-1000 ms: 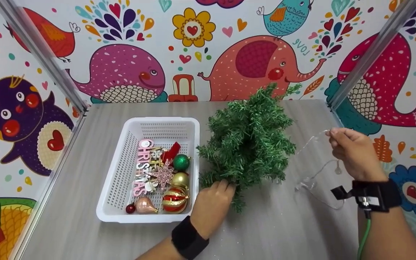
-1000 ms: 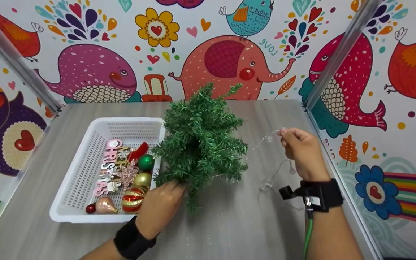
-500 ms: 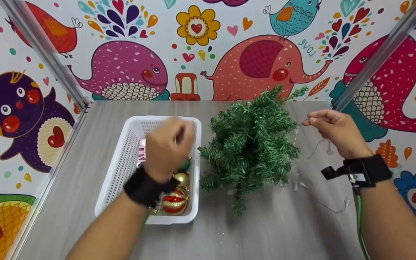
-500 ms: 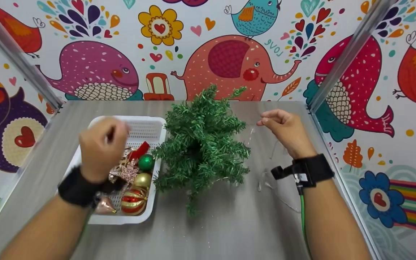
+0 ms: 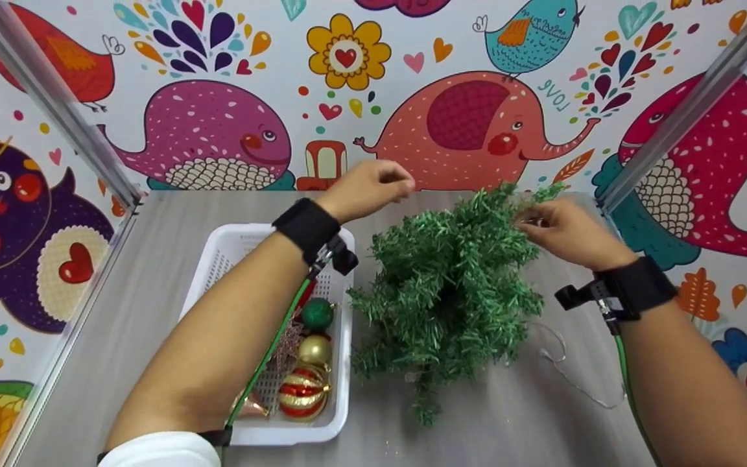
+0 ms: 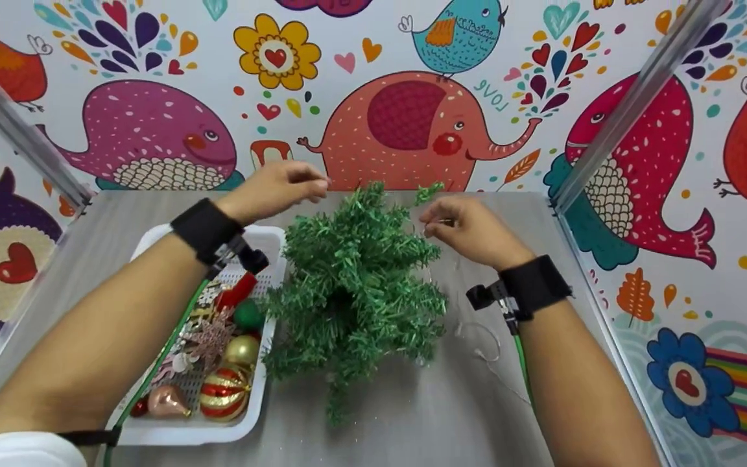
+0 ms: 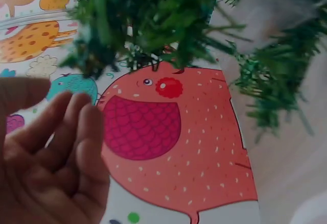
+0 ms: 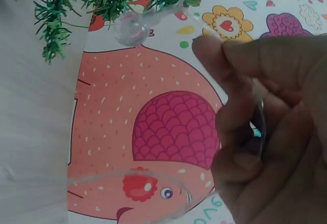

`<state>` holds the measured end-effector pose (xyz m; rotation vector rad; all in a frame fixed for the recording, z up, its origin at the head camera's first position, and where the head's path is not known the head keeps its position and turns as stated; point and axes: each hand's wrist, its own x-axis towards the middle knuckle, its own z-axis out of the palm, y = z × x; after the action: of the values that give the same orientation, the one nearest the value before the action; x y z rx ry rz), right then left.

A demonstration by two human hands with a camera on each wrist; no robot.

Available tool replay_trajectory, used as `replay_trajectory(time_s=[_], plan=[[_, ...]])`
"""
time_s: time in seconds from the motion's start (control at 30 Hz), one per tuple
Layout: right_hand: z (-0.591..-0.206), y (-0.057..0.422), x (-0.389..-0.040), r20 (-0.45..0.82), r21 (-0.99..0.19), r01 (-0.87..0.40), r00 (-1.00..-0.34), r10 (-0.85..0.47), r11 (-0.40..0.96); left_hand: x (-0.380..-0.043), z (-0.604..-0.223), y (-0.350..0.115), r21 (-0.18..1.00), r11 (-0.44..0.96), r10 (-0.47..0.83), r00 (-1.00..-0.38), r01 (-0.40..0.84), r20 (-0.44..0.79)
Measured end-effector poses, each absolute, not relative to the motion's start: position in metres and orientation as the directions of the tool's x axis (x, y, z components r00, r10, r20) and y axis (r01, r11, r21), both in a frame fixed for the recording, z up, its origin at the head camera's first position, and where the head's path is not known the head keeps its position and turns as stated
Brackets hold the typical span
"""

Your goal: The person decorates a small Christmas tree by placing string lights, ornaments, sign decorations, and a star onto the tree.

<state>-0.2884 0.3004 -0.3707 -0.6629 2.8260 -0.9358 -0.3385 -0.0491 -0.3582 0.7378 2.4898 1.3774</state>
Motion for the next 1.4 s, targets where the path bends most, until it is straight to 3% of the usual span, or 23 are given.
replay_trajectory(time_s=[0.17,0.33,0.5,0.63,0.87,0.97,1.17,1.3,1.4], plan=[[-0.373,0.291,-0.283,0.140,-0.553,-0.494,-0.849,-0.509,0.671,-0.350,-0.346,-0.027,0.813,0.447,0.717,-0.693,0.373,-0.076],[-0.377,0.280,-0.281,0.310,-0.365,-0.584,-0.811,-0.497,0.725,-0.356,-0.329,0.003,0.758,0.500,0.806,-0.544,0.419,-0.231],[-0.379,0.266,-0.280,0.372,-0.195,-0.535,-0.816,-0.442,0.822,-0.356,-0.332,0.033,0.709,0.517,0.830,-0.482,0.479,-0.280],[-0.379,0.257,-0.283,0.317,-0.192,-0.497,-0.847,-0.426,0.846,-0.355,-0.344,0.048,0.708,0.481,0.846,-0.486,0.516,-0.220],[-0.387,0.264,-0.293,0.244,-0.391,-0.517,-0.856,-0.455,0.762,-0.361,-0.353,0.054,0.604,0.488,0.850,-0.500,0.630,-0.165],[-0.400,0.276,-0.300,0.250,-0.461,-0.504,-0.864,-0.438,0.730,-0.365,-0.354,0.047,0.637,0.469,0.848,-0.514,0.611,-0.131],[-0.436,0.299,-0.312,0.328,-0.622,-0.393,-0.916,-0.230,0.677,-0.374,-0.358,0.033,0.741,0.455,0.823,-0.551,0.494,-0.138],[-0.453,0.321,-0.318,0.254,-0.773,-0.253,-0.964,-0.081,0.582,-0.380,-0.357,0.032,0.755,0.468,0.807,-0.569,0.459,-0.154],[-0.463,0.342,-0.319,0.211,-0.818,-0.189,-0.977,-0.023,0.543,-0.383,-0.355,0.033,0.753,0.465,0.797,-0.590,0.465,-0.128]])
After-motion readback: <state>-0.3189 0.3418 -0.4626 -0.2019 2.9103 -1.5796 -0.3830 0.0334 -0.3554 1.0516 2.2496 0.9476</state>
